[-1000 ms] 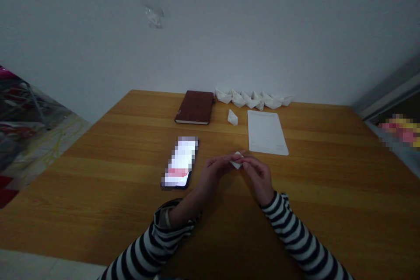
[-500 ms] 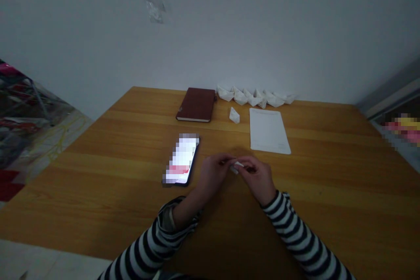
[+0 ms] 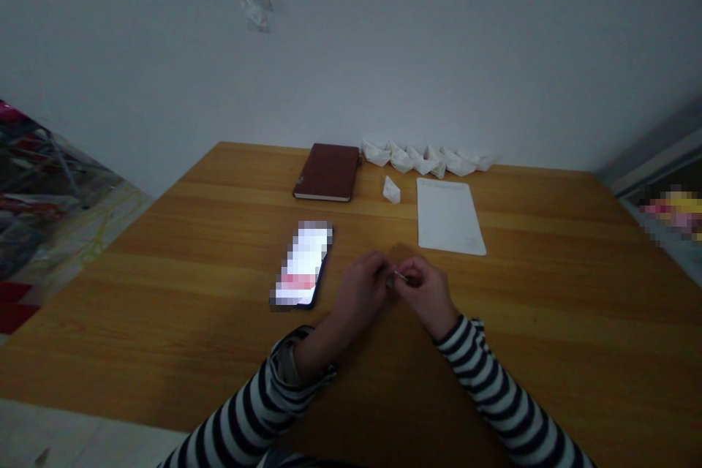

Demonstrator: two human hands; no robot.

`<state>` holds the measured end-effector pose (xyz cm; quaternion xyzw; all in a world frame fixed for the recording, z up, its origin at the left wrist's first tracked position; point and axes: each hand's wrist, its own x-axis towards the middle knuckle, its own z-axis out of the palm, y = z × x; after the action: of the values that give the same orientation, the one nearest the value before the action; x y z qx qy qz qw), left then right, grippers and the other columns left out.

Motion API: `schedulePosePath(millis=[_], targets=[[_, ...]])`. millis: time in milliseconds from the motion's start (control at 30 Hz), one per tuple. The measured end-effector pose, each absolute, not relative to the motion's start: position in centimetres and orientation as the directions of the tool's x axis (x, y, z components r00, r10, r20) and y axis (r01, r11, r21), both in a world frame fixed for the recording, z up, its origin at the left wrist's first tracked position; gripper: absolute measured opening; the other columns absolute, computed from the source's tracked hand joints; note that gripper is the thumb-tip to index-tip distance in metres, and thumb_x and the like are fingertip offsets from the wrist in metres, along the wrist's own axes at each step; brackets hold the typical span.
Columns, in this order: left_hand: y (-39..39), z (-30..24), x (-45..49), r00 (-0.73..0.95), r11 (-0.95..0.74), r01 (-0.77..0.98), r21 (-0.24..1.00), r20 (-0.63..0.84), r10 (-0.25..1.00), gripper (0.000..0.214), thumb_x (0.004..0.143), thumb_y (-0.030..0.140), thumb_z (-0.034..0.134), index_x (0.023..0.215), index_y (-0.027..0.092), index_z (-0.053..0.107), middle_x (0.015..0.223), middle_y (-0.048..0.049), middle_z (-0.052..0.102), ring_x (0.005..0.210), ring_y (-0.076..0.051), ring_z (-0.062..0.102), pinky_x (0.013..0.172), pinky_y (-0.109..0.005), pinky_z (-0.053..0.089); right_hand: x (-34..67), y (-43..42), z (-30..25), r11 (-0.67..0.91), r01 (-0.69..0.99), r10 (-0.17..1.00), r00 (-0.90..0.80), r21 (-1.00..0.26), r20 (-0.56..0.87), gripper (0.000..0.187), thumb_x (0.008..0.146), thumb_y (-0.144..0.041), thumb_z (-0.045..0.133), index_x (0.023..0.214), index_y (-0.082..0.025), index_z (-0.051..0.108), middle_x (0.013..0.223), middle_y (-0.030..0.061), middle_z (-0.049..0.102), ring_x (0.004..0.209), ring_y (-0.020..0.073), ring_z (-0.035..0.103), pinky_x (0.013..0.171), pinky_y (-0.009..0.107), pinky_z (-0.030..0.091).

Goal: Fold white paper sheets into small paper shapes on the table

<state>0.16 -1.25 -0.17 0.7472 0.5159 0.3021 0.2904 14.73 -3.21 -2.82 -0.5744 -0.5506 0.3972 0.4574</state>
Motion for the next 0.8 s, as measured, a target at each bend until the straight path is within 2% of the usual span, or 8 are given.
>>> schedulePosePath(millis=[167, 300, 567, 667, 800], targets=[[-1.54, -0.16, 0.75, 0.333, -0.348, 0.672, 0.654, 0.154, 0.93, 0.015, 0.089, 0.012, 0.046, 0.08, 0.018, 0.056, 0.08, -0.0046, 0.059, 0.069, -0.017, 0.054, 0.061, -0.028, 0.035, 14.21, -3.37, -2.13, 0.057, 0.459, 0.975, 0.164, -0.887, 0.147, 0.008, 0.074, -0.027, 0.064, 0.073, -0.02, 0.06, 0.064, 0.002, 0.068, 0.06, 0.0174, 0.065, 0.055, 0.026, 0.049], [-1.87, -0.11, 1.15, 0.358, -0.358, 0.7, 0.618, 0.13, 0.925, 0.017, 0.088, 0.008, 0.043, 0.087, 0.019, 0.057, 0.086, -0.005, 0.059, 0.071, -0.018, 0.053, 0.062, -0.028, 0.035, 14.09, -3.43, -1.8, 0.049, 0.542, 0.968, 0.182, -0.839, 0.174, 0.008, 0.075, -0.027, 0.063, 0.072, -0.02, 0.059, 0.062, 0.001, 0.066, 0.056, 0.0166, 0.063, 0.054, 0.026, 0.047], [-1.64, -0.27, 1.11, 0.362, -0.362, 0.656, 0.662, 0.144, 0.921, 0.016, 0.089, 0.01, 0.043, 0.087, 0.02, 0.055, 0.085, -0.0043, 0.056, 0.069, -0.017, 0.051, 0.06, -0.028, 0.036, 13.97, -3.41, -2.12, 0.051, 0.529, 0.951, 0.234, -0.847, 0.204, 0.006, 0.074, -0.024, 0.063, 0.072, -0.021, 0.059, 0.064, 0.0001, 0.066, 0.057, 0.0162, 0.063, 0.058, 0.027, 0.049], [-1.52, -0.43, 1.2, 0.342, -0.347, 0.648, 0.679, 0.148, 0.928, 0.016, 0.093, 0.015, 0.041, 0.087, 0.02, 0.054, 0.086, -0.0038, 0.055, 0.069, -0.017, 0.051, 0.061, -0.028, 0.037, 14.08, -3.36, -1.92, 0.066, 0.512, 0.945, 0.244, -0.857, 0.219, 0.004, 0.076, -0.024, 0.062, 0.075, -0.02, 0.063, 0.067, 0.002, 0.07, 0.06, 0.0177, 0.065, 0.061, 0.029, 0.051], [-1.3, -0.79, 1.15, 0.305, -0.334, 0.612, 0.717, 0.175, 0.936, 0.016, 0.095, 0.019, 0.04, 0.084, 0.02, 0.052, 0.086, -0.0039, 0.055, 0.074, -0.017, 0.053, 0.066, -0.028, 0.039, 14.43, -3.23, -1.72, 0.108, 0.491, 0.949, 0.207, -0.865, 0.236, 0.012, 0.078, -0.025, 0.062, 0.083, -0.019, 0.071, 0.077, 0.0056, 0.075, 0.062, 0.019, 0.067, 0.061, 0.03, 0.053]])
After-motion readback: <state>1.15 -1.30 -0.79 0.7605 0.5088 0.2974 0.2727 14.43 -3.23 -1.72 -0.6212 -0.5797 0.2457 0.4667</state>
